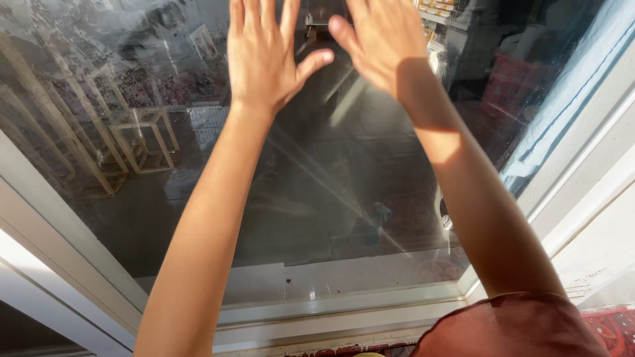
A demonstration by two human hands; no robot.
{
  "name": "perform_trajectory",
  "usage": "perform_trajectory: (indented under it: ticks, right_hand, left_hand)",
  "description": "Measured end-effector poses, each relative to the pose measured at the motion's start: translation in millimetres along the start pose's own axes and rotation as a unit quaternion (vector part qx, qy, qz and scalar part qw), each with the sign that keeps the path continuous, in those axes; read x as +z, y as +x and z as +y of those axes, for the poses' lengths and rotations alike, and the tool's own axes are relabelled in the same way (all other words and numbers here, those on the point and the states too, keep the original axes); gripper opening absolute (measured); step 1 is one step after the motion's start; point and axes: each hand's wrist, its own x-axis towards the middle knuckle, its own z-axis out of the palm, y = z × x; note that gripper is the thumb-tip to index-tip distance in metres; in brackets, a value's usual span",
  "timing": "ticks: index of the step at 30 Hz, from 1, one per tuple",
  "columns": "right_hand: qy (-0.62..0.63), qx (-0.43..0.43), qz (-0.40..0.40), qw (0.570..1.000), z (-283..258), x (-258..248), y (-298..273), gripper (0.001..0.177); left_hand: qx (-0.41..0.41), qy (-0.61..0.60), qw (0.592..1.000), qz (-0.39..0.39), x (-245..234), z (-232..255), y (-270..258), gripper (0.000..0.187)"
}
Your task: Cleaning a large glass door using a purple cloth.
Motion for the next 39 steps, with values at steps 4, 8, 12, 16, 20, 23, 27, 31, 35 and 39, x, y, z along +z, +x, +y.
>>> perform_trajectory:
  ticks: [4,8,12,16,20,23,27,31,35,39]
  right_hand:
    - [0.125,0.052,0.033,0.99,-74,3,-56,0.075]
    - [0.122,0.053,-0.038,0.99,-150,43,-132,0.089]
    - [0.118,0.022,-0.075,0.99,-205,69,-184,0.082]
    - [0.098,0.025,-0.061,0.993,-209,73,-181,0.08]
    - [0.101,0.032,-0.075,0.992,-190,49,-143,0.081]
    - [0.107,0.07,-0.023,0.992,-165,40,-102,0.081]
    - [0.101,0.1,0.001,0.99,-118,19,-36,0.081]
    - [0.061,0.108,0.03,0.992,-56,-3,34,0.077]
    - [0.091,0.107,0.05,0.989,-1,-37,103,0.067]
    - [0.068,0.179,-0.035,0.981,10,-73,152,0.066]
  left_hand:
    - [0.043,-0.004,0.998,0.035,16,5,-74,0.111]
    - [0.053,0.004,0.995,-0.089,58,13,-178,0.115]
    - [0.08,0.081,0.985,-0.127,91,9,-257,0.112]
    - [0.103,0.094,0.984,-0.11,94,-7,-258,0.109]
    - [0.115,0.06,0.986,-0.108,67,-20,-215,0.109]
    - [0.116,0.043,0.991,-0.049,42,-35,-164,0.111]
    - [0.109,0.057,0.992,0.005,16,-49,-82,0.11]
    - [0.091,0.011,0.995,0.05,-10,-58,9,0.113]
    - [0.058,-0.017,0.994,0.091,-32,-62,93,0.109]
    - [0.009,-0.012,1.0,-0.011,-67,-74,138,0.104]
